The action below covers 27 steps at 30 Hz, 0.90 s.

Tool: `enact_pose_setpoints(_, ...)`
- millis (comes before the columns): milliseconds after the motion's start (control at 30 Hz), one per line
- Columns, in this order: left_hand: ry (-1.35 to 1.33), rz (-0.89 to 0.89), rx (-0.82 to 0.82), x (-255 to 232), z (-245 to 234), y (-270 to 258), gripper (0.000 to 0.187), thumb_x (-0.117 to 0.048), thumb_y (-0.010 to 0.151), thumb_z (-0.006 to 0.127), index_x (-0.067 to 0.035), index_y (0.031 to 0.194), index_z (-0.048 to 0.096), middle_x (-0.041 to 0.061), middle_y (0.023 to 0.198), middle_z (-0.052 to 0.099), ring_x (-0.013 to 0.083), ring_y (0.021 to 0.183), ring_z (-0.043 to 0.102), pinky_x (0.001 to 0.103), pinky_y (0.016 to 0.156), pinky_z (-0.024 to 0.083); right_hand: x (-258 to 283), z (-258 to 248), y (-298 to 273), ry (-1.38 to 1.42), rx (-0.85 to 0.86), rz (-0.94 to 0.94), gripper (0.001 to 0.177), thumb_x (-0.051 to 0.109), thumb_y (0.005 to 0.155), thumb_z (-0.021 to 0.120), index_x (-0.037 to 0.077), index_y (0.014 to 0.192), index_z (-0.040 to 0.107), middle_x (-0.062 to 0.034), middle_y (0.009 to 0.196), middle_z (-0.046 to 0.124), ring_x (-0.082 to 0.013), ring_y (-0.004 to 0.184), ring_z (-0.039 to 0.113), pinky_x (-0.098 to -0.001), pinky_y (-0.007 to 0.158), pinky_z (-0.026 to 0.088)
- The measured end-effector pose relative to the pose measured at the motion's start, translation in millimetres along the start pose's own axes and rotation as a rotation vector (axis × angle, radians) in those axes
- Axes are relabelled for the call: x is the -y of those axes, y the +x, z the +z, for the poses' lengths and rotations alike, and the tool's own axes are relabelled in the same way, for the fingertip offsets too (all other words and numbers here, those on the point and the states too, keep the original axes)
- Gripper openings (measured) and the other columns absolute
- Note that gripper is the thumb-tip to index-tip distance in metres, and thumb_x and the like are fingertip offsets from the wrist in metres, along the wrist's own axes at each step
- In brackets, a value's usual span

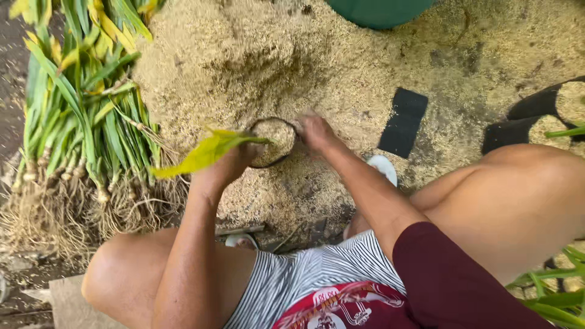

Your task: The person pots plants by hand, picking up small plants from a pile, placing them into small black planting bags, and filling the bags with organic soil from a pile on the ground.

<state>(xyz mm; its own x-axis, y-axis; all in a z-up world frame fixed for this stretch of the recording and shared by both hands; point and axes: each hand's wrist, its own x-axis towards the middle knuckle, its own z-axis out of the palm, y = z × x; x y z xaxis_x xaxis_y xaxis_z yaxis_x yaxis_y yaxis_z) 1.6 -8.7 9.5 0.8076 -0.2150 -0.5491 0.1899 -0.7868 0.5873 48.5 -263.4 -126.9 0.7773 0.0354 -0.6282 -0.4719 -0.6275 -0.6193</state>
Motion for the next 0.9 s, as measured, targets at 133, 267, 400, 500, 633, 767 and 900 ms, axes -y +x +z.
enact_pose_setpoints(133,-0.066,-0.052,0.012,14,-3,8,0.040,-0.036,0.100,0.061,-0.015,0.132,0.071,0.018,0.129,0.073,0.0360,0.126,0.067,0.053,0.115,0.046,32,-5,41,-0.473,-0.120,-0.618,0.030,0.014,0.101,0.065,0.011,0.131,0.063,-0.0259,0.131,0.057,-0.0459,0.121,0.064,-0.0509,0.098,0.060)
enact_pose_setpoints(267,-0.004,-0.013,-0.003,26,4,22,0.030,-0.036,0.106,0.059,-0.022,0.130,0.071,0.011,0.110,0.074,0.0291,0.107,0.072,0.047,0.103,0.053,73,-26,12,-1.143,0.036,-0.722,0.072,-0.001,0.099,0.068,0.028,0.161,0.045,-0.0232,0.157,0.049,-0.0439,0.147,0.045,-0.0455,0.106,0.061)
enact_pose_setpoints(400,0.109,-0.041,-0.074,49,18,37,0.020,-0.043,0.110,0.060,-0.031,0.121,0.072,0.001,0.086,0.072,0.0209,0.084,0.076,0.040,0.088,0.060,5,-10,78,-1.047,0.065,-0.778,0.095,-0.012,0.084,0.075,0.035,0.161,0.043,-0.0187,0.153,0.052,-0.0427,0.147,0.042,-0.0429,0.096,0.064)
enact_pose_setpoints(500,-0.028,-0.076,-0.158,67,40,55,0.029,-0.039,0.110,0.053,-0.019,0.120,0.073,0.014,0.096,0.072,0.0336,0.098,0.072,0.050,0.093,0.056,1,-12,77,-0.997,0.131,-0.771,0.088,-0.024,0.077,0.069,0.025,0.150,0.057,-0.0153,0.151,0.055,-0.0427,0.143,0.045,-0.0453,0.093,0.066)
enact_pose_setpoints(633,-0.133,-0.109,-0.320,59,60,55,0.053,-0.036,0.113,0.035,-0.005,0.104,0.077,0.027,0.097,0.075,0.0463,0.107,0.072,0.061,0.093,0.054,-26,-12,86,-0.900,0.190,-0.751,0.089,-0.021,0.079,0.067,0.028,0.151,0.055,-0.0171,0.155,0.053,-0.0445,0.142,0.048,-0.0555,0.107,0.057)
enact_pose_setpoints(767,0.162,-0.115,-0.404,55,77,81,0.054,-0.033,0.113,0.031,-0.012,0.092,0.077,0.014,0.082,0.077,0.0358,0.090,0.079,0.051,0.080,0.060,-69,-32,105,-0.702,0.141,-0.886,0.060,-0.004,0.084,0.064,0.020,0.139,0.070,-0.0085,0.142,0.065,-0.0373,0.129,0.061,-0.0520,0.114,0.047)
enact_pose_setpoints(900,0.173,0.029,-0.525,67,92,100,0.046,-0.025,0.105,0.042,-0.006,0.084,0.078,0.017,0.075,0.072,0.0390,0.080,0.078,0.054,0.074,0.062,47,-31,-8,-0.559,0.194,-0.563,0.052,-0.015,0.083,0.065,-0.011,0.135,0.065,-0.0337,0.128,0.070,-0.0506,0.120,0.065,-0.0602,0.110,0.050)
